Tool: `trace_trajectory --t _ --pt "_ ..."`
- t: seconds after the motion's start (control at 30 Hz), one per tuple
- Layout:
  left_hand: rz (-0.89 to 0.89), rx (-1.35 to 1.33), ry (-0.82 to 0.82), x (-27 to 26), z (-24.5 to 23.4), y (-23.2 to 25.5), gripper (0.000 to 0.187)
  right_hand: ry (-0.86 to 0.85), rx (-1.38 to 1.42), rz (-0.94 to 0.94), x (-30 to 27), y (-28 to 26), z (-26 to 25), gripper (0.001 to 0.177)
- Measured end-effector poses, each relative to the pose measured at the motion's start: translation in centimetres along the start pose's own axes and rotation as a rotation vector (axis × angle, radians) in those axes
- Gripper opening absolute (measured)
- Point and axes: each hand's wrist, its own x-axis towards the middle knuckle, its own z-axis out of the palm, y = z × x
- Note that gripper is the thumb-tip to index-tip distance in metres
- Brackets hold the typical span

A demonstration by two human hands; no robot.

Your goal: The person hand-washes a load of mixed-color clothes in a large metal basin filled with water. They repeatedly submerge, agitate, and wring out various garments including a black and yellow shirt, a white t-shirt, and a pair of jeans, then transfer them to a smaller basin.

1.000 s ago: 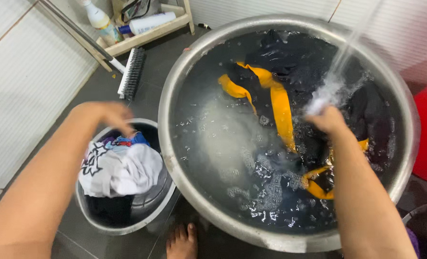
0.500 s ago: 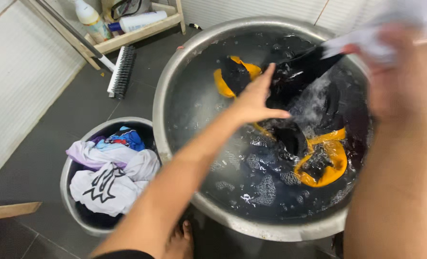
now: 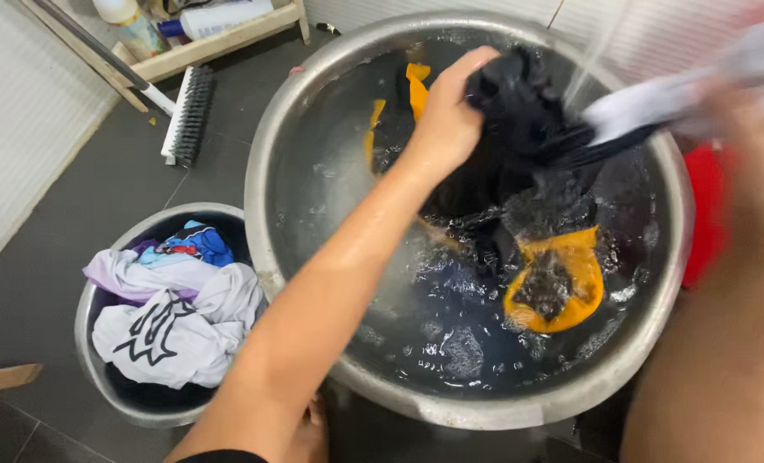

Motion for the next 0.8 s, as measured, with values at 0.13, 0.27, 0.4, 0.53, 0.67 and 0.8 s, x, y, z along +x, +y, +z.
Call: trace_trajectory --t 0.13,0.27,0.4,0.53,0.67,0.8 --pt "-0.293 0.180 -0.302 -2.9 -1.5 0.7 0.033 -0.241 0.009 0.212 -2.1 9.2 10.6 0.070" --pt "-0.302 0.837 -0.542 -11.5 -1.0 0.7 0.073 -0.471 0.061 0.389 -9.6 16.8 24.7 0.067" --pt "-0.330 0.932 -0.660 -17.7 -0.6 -1.6 0.087 -0.404 -0.249 0.188 -14.7 18.5 29.0 0.085" --pt "-0.296 0.949 -0.676 -17.4 -0.9 -3.2 0.088 -0.463 -0.427 0.206 -13.2 17.0 28.1 0.045" --pt "-0.649 0.671 -0.654 -11.2 -1.2 -3.6 0.030 -0.251 -0.154 0.351 -9.1 15.6 24.1 0.034" --pt "-0.377 0.340 -0.227 -3.9 -2.5 -1.3 0.032 0.106 0.398 0.478 -3.6 13.1 16.7 0.083"
